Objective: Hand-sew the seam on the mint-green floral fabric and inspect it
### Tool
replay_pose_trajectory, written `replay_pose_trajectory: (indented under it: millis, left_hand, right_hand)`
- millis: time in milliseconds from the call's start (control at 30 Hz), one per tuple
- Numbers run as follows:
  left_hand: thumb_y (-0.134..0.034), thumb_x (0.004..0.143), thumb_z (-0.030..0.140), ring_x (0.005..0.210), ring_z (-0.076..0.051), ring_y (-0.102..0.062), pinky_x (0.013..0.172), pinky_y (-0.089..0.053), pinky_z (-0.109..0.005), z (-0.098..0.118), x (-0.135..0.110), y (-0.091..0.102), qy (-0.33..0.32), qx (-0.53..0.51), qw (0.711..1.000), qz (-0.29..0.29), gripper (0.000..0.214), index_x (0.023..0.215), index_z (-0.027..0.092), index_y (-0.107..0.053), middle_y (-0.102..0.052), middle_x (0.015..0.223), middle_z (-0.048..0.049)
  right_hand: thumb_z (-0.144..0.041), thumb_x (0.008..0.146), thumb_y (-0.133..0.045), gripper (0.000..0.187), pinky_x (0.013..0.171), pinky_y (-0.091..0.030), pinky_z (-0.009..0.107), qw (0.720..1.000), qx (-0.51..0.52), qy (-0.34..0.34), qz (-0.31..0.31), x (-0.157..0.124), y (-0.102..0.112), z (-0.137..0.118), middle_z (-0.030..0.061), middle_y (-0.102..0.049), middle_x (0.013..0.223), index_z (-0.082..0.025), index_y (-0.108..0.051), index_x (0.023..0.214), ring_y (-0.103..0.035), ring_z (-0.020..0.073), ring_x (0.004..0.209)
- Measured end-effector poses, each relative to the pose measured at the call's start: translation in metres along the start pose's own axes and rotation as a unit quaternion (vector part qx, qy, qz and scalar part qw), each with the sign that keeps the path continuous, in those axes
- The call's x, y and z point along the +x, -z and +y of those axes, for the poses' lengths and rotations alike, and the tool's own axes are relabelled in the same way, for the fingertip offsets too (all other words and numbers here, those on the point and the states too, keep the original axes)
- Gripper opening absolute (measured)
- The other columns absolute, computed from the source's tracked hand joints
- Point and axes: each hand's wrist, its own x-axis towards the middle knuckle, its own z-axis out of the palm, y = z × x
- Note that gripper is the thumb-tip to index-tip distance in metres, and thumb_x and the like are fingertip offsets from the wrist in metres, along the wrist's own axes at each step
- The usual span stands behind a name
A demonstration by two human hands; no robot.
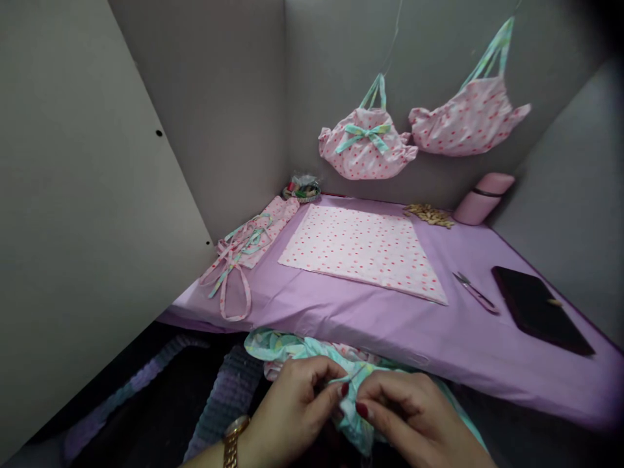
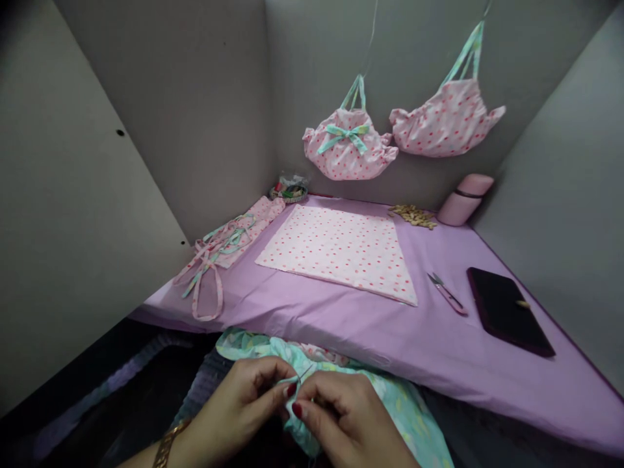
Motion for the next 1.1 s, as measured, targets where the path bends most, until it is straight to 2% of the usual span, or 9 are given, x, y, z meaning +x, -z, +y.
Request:
replay_pose_trajectory:
  millis: [67,167,300,433,567,667,833,967,1100]
  left_hand:
    - [-0.05,0.083,0.02,0.066,-0.011,-0.055,0.061,-0.037,-0.019,0.007,-0.001,0.002,-0.032,0.076,0.997,-0.009,0.015,0.08,0.016,-0.064,-0.063,0.07,-0.0005]
    - [-0.05,0.082,0.017,0.069,-0.011,-0.054,0.064,-0.036,-0.019,0.014,-0.004,0.004,-0.057,0.116,0.991,-0.023,0.014,0.08,0.017,-0.064,-0.064,0.073,-0.0002]
    - [-0.051,0.083,0.025,0.065,-0.012,-0.056,0.061,-0.039,-0.019,0.007,-0.003,0.003,-0.009,-0.004,1.0,-0.004,0.016,0.08,0.015,-0.063,-0.061,0.069,-0.0005]
    - [-0.053,0.082,0.035,0.061,-0.012,-0.056,0.057,-0.041,-0.021,-0.003,0.001,-0.001,0.03,-0.123,0.992,0.028,0.022,0.08,0.014,-0.06,-0.058,0.067,-0.0004]
    - [-0.056,0.08,0.036,0.061,-0.012,-0.053,0.058,-0.04,-0.021,-0.007,0.002,-0.003,0.024,-0.135,0.989,0.053,0.022,0.078,0.014,-0.059,-0.055,0.067,0.0005]
    - [-0.056,0.08,0.037,0.062,-0.011,-0.049,0.059,-0.039,-0.022,-0.007,0.001,-0.002,0.021,-0.135,0.989,0.06,0.023,0.077,0.015,-0.06,-0.055,0.066,0.0004]
    - [-0.057,0.079,0.039,0.063,-0.012,-0.05,0.06,-0.039,-0.023,-0.01,0.0,-0.001,0.026,-0.149,0.987,0.06,0.025,0.079,0.014,-0.06,-0.055,0.067,0.0]
    - [-0.061,0.076,0.041,0.061,-0.011,-0.052,0.06,-0.04,-0.023,-0.009,0.003,-0.001,0.046,-0.182,0.981,0.053,0.028,0.079,0.014,-0.06,-0.057,0.066,-0.0002]
    - [-0.067,0.07,0.042,0.057,-0.01,-0.054,0.057,-0.04,-0.021,-0.006,0.006,0.0,0.072,-0.238,0.967,0.054,0.032,0.077,0.013,-0.059,-0.058,0.064,0.0005]
  right_hand:
    - [-0.033,0.087,-0.046,0.027,0.055,-0.035,0.021,0.999,-0.005,0.007,0.037,0.002,0.003,-0.005,-0.0009,-0.056,0.063,-0.018,-0.059,0.07,-0.049,0.0118,0.059]
    - [-0.039,0.085,-0.049,0.028,0.053,-0.033,0.02,0.995,0.046,-0.032,0.08,0.009,0.011,0.003,-0.0022,-0.049,0.06,-0.018,-0.057,0.069,-0.044,0.0113,0.057]
    - [-0.047,0.081,-0.053,0.033,0.051,-0.032,0.02,0.983,0.142,-0.083,0.076,0.011,0.01,0.022,-0.0037,-0.04,0.06,-0.017,-0.052,0.066,-0.036,0.0104,0.056]
    - [-0.046,0.082,-0.05,0.034,0.052,-0.033,0.02,0.989,0.101,-0.068,0.081,0.001,-0.006,0.022,-0.0027,-0.045,0.059,-0.017,-0.055,0.065,-0.04,0.0111,0.057]
    - [-0.04,0.087,-0.044,0.033,0.053,-0.034,0.019,0.998,0.008,-0.017,0.058,-0.002,-0.018,0.014,-0.0025,-0.049,0.059,-0.018,-0.056,0.067,-0.045,0.011,0.056]
    - [-0.038,0.088,-0.042,0.032,0.054,-0.035,0.019,0.998,-0.013,-0.005,0.058,0.001,-0.022,0.013,-0.0023,-0.051,0.06,-0.018,-0.056,0.068,-0.047,0.011,0.057]
    - [-0.04,0.087,-0.044,0.031,0.054,-0.036,0.018,0.997,0.004,-0.021,0.079,0.003,-0.02,0.017,-0.0025,-0.053,0.061,-0.019,-0.058,0.069,-0.048,0.0114,0.057]
    - [-0.042,0.086,-0.045,0.029,0.06,-0.039,0.019,0.992,0.046,-0.047,0.108,0.003,-0.016,0.021,-0.0012,-0.058,0.069,-0.02,-0.061,0.077,-0.052,0.0135,0.065]
    - [-0.045,0.085,-0.046,0.031,0.056,-0.038,0.02,0.989,0.072,-0.066,0.112,0.005,-0.014,0.022,-0.0015,-0.055,0.065,-0.019,-0.06,0.076,-0.049,0.0136,0.061]
